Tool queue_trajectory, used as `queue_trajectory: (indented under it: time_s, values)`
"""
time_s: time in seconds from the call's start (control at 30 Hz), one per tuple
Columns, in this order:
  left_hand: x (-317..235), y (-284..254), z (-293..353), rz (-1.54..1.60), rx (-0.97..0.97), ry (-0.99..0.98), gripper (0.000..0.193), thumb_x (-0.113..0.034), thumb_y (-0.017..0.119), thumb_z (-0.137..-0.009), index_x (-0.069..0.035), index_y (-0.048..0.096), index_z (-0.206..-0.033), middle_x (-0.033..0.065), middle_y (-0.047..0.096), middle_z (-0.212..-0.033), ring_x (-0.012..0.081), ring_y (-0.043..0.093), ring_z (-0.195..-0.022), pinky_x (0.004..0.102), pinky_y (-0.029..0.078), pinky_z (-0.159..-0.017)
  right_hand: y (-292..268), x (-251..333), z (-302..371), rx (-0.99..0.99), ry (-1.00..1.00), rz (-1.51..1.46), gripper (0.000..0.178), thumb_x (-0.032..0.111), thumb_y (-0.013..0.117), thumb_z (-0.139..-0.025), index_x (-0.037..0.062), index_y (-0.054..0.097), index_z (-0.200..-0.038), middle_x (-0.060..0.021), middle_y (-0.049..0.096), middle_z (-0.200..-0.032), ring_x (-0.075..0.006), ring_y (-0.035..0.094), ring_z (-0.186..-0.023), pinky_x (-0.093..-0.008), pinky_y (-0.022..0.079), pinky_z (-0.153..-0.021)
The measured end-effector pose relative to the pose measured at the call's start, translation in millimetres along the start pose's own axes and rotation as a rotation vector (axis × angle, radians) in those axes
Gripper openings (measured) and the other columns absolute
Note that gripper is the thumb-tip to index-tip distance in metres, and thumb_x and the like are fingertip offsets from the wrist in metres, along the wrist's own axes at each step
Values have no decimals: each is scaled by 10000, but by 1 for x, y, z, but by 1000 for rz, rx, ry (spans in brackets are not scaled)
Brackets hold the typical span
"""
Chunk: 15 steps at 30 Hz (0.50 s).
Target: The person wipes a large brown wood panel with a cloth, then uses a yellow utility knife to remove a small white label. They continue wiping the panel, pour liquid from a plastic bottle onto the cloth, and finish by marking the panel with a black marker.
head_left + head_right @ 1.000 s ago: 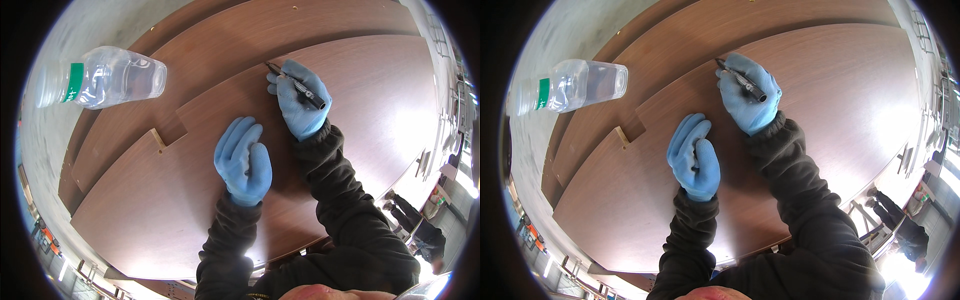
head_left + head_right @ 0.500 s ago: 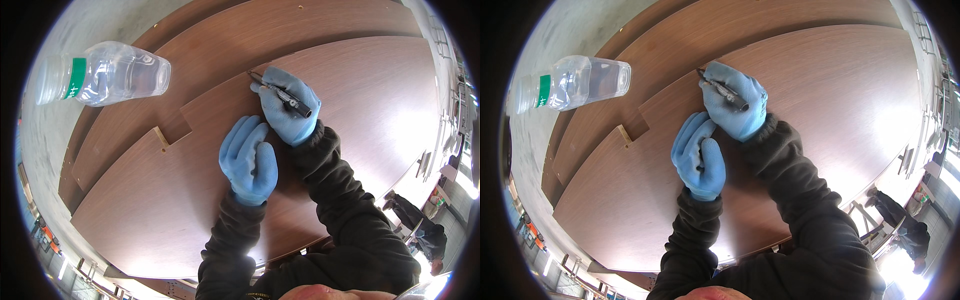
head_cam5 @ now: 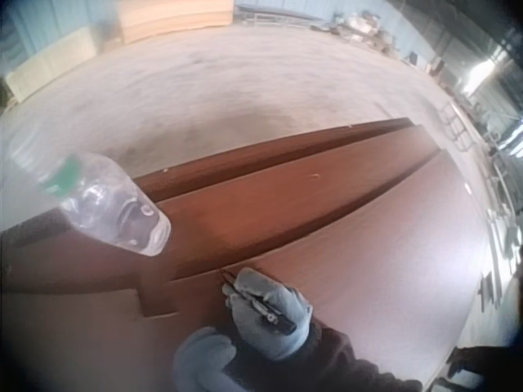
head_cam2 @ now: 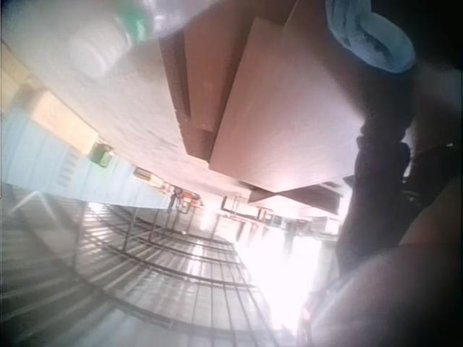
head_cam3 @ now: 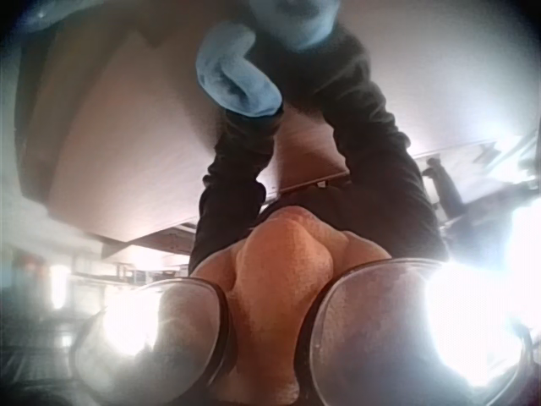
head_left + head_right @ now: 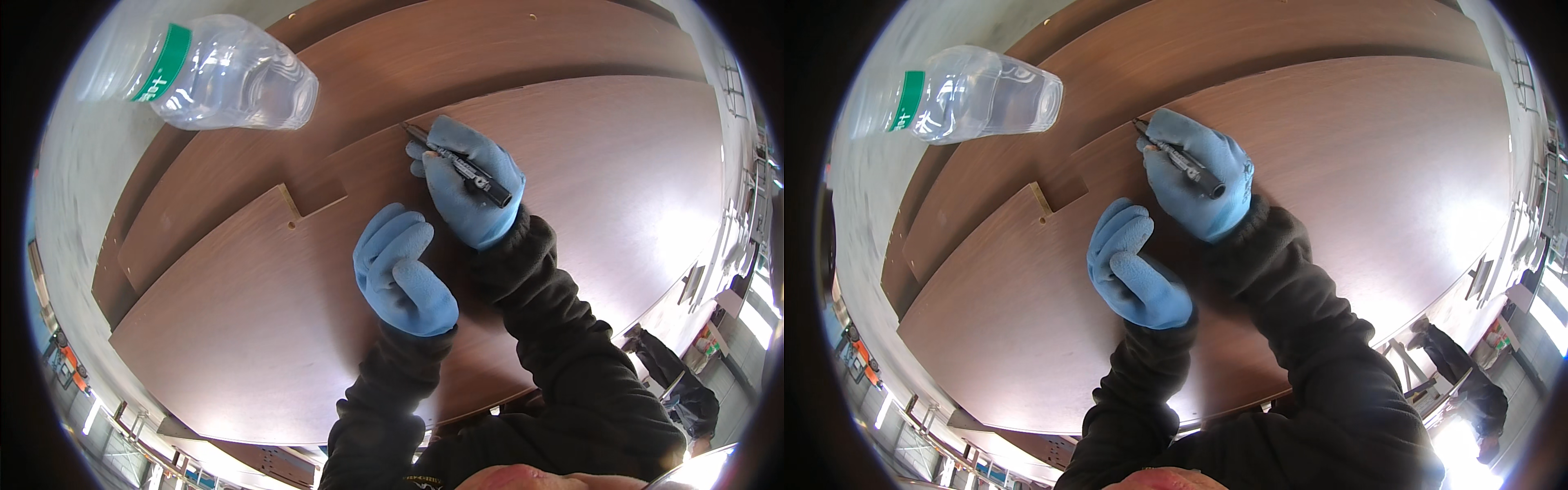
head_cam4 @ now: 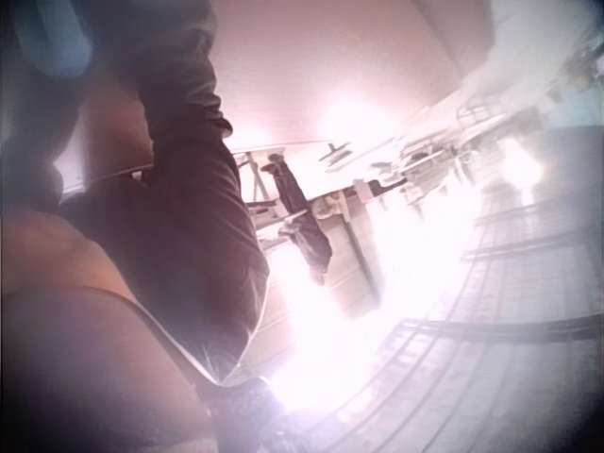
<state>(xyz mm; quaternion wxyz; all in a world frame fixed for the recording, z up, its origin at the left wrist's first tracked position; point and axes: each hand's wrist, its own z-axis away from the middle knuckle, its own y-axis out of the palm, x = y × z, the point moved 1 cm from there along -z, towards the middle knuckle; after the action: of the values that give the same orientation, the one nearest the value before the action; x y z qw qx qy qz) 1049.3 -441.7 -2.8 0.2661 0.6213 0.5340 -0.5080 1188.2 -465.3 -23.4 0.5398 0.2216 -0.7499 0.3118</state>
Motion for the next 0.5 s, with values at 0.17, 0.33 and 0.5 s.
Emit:
queue_trajectory:
  time_s: [0.17,0.33,0.5]
  values:
    - [2,-1,0,41,38,-20,314,-242,482,-1135,-17,699,-1164,170,725,-1197,377,691,-1155,469,564,-1009,5,-2,1,-9,-58,61,294,-61,706,-989,-55,664,-1281,-206,777,-1110,-259,809,-1009,-364,679,-833]
    - [3,-1,-1,43,60,-11,277,-199,489,-1125,-19,681,-1211,175,712,-1201,382,685,-1138,473,573,-988,8,-1,-2,21,-92,64,278,-56,720,-984,-49,672,-1258,-195,785,-1078,-251,814,-963,-359,676,-812]
    - [4,0,0,43,66,-17,276,-186,489,-1124,-7,675,-1221,185,706,-1215,382,684,-1132,478,572,-991,9,3,-9,3,-144,59,303,-7,798,-918,-1,697,-1204,-181,792,-1016,-304,802,-867,-384,646,-744]
